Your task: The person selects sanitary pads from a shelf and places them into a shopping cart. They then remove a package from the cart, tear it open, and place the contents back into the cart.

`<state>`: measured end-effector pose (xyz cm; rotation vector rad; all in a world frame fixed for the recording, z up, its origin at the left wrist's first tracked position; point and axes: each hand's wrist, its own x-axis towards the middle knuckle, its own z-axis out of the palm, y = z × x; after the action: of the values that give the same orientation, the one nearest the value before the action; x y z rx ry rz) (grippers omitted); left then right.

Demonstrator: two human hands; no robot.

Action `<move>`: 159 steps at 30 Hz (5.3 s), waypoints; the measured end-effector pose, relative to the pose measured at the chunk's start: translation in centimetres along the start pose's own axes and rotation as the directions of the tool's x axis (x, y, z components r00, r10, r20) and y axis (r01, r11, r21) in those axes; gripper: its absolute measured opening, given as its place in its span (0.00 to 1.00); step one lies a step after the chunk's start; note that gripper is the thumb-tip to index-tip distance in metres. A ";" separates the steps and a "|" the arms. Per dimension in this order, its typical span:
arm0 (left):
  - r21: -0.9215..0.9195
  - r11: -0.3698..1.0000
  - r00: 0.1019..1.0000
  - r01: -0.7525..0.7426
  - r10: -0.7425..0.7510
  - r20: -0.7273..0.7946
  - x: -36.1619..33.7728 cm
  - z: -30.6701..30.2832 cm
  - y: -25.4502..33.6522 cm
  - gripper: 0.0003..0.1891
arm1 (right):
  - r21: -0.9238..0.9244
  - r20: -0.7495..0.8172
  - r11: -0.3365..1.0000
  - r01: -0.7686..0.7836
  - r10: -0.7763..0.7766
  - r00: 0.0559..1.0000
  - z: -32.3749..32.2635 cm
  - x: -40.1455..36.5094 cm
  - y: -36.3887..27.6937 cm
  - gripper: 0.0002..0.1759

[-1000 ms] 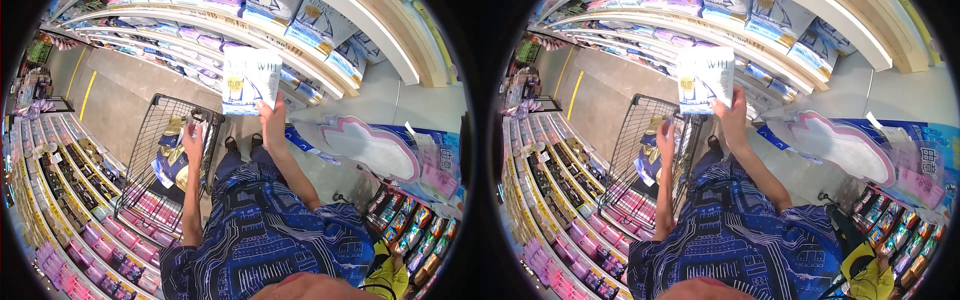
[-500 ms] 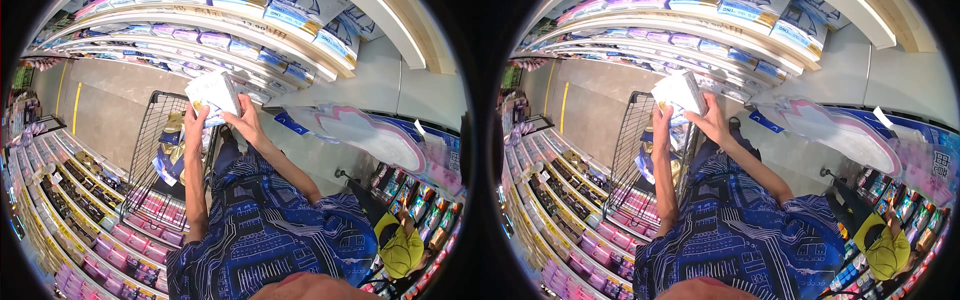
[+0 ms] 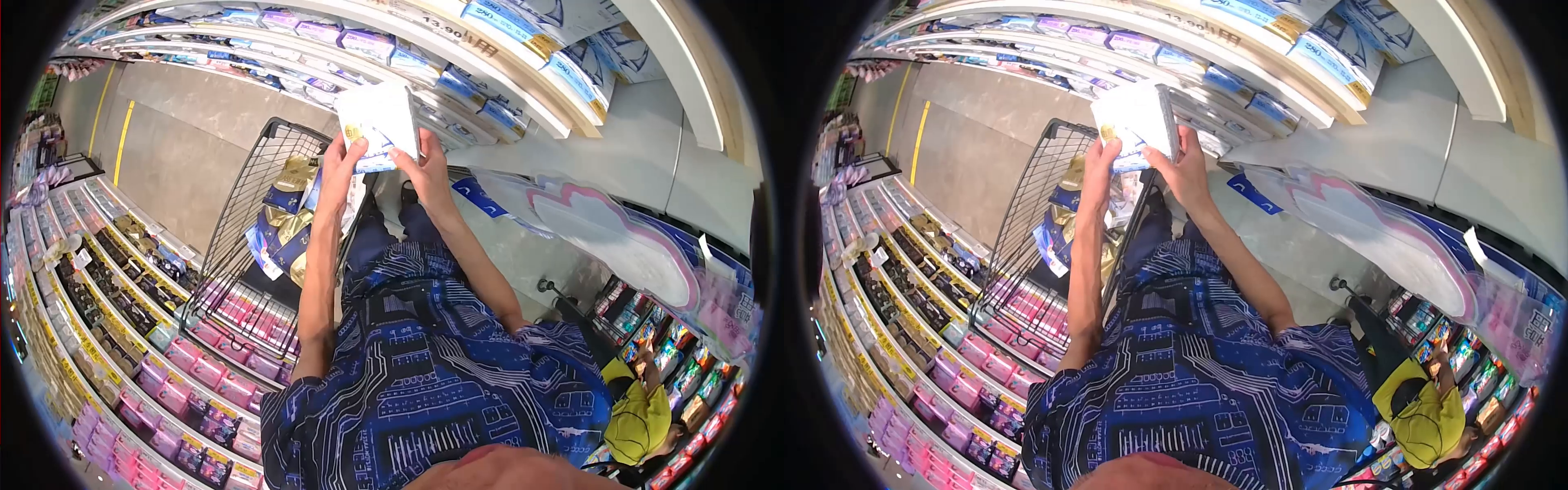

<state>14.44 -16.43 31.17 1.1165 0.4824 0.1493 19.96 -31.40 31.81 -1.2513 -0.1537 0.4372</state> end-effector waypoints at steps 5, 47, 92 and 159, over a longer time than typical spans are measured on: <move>0.097 0.994 0.988 -0.058 0.043 0.149 0.7 0.4 1.0 0.26 | -0.054 0.011 0.997 0.063 -0.062 0.998 -1.5 -0.5 0.2 0.28; 0.261 0.883 0.772 -0.389 0.158 0.616 8.6 15.4 -4.2 0.42 | -0.271 0.362 0.897 -0.348 0.430 0.827 -7.7 -4.1 8.3 0.16; 0.622 0.429 0.722 -0.655 0.598 0.348 6.8 17.0 -9.3 0.35 | -0.128 0.371 0.905 -0.407 0.424 0.826 -9.7 -5.2 16.1 0.17; -0.064 0.980 0.690 0.190 -0.179 -0.701 -10.6 -19.7 -15.6 0.16 | -0.551 0.333 0.737 -0.391 0.624 0.707 0.5 -3.6 12.1 0.22</move>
<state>-5.65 -10.76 13.63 0.9871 1.2909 0.4060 13.62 -29.45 21.04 -1.6109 -0.3574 1.3018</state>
